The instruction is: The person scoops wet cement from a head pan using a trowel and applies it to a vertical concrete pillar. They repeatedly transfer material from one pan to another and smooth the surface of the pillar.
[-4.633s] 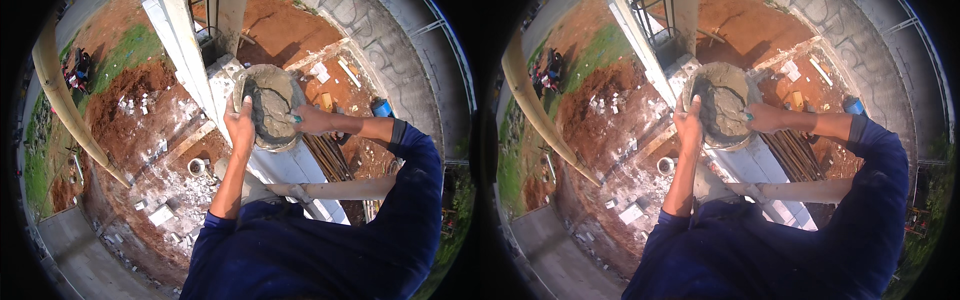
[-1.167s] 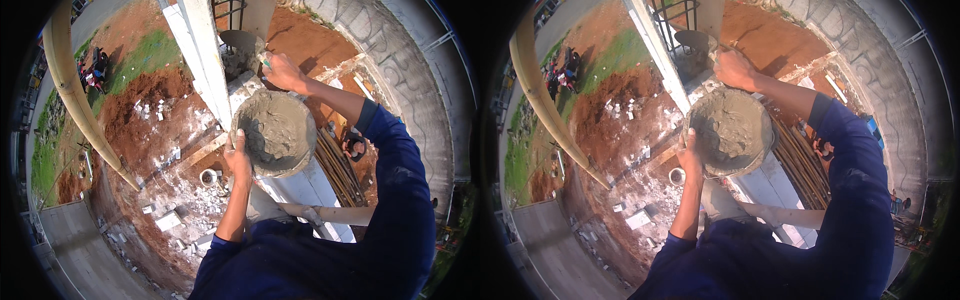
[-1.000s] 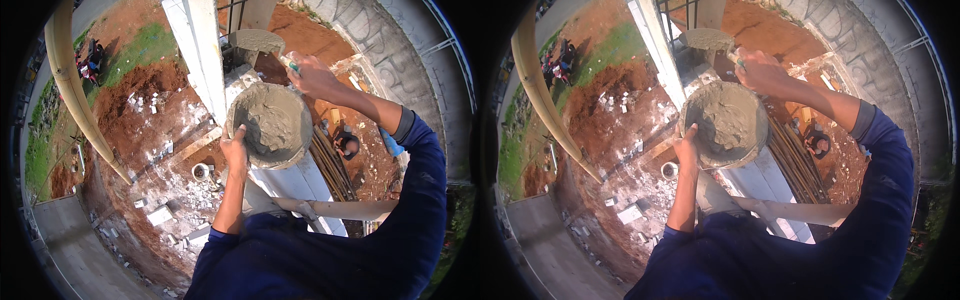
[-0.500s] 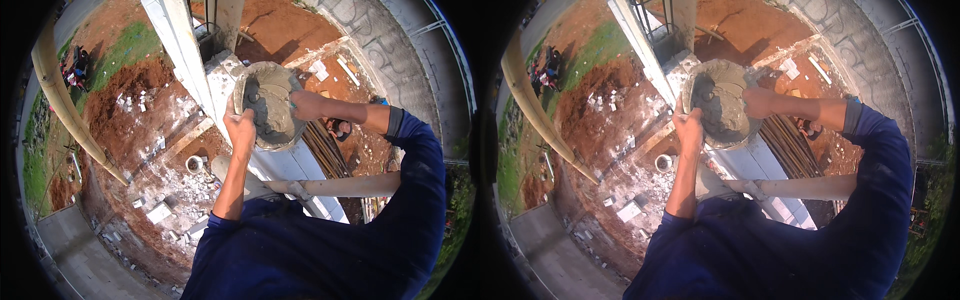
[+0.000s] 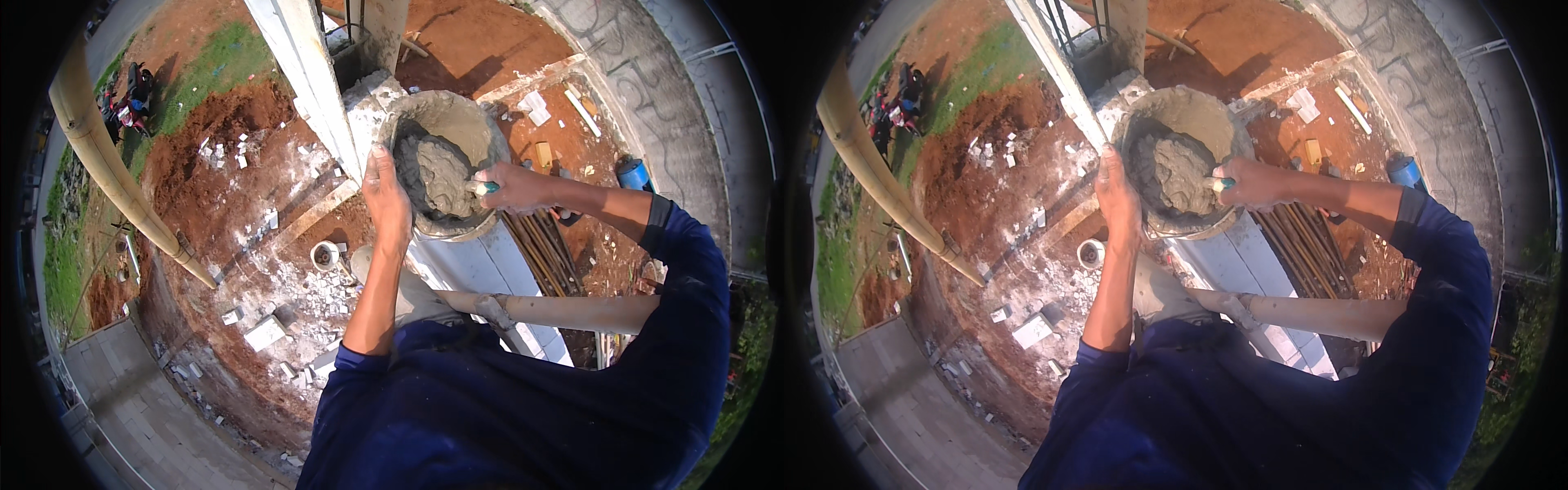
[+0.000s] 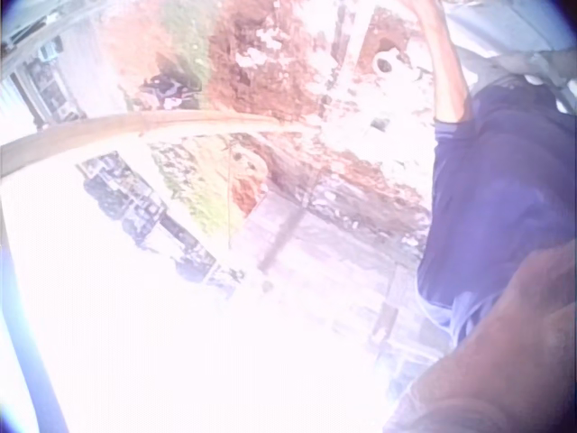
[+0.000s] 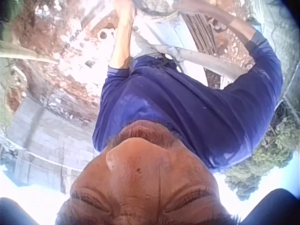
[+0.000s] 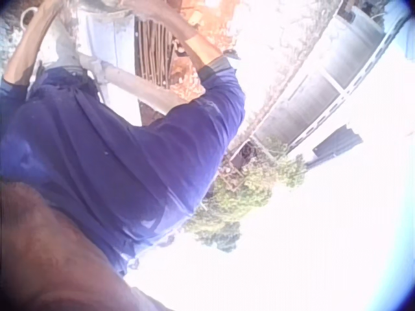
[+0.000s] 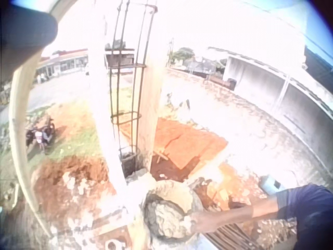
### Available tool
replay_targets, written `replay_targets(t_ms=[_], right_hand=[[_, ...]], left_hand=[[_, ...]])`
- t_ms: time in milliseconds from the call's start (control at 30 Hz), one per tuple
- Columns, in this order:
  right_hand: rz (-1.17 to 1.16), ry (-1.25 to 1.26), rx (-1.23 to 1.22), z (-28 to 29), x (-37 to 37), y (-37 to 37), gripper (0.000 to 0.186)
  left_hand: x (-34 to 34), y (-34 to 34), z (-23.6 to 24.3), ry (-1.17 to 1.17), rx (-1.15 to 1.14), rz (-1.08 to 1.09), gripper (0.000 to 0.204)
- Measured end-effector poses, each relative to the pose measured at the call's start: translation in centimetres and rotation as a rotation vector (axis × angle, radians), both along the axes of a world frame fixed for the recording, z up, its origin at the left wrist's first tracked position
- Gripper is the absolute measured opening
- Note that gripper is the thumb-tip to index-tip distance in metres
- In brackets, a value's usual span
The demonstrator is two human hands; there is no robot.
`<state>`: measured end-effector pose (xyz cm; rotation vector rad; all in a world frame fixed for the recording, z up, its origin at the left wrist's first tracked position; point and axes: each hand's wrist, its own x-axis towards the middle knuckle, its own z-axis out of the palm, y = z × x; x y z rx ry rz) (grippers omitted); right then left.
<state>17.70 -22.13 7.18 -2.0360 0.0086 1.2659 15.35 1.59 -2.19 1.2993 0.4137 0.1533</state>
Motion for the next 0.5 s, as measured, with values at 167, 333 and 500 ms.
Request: replay_targets(t_ms=[167,333,500], right_hand=[[-0.098,0.097,0.056,-0.5,0.2,-1.0,0.074],[-0.081,0.058,0.068,2.0,1.5,-0.3,0.049],[-0.07,-0.012,0.067,4.4,3.0,-0.4,0.016]], left_hand=[[-0.5,0.5,0.6,0.143,-0.157,0.004,0.075],[0.3,2.6,-0.7,0.226,-0.285,0.033,0.069],[0.3,3.1,0.1,0.204,-0.176,0.1,0.061]])
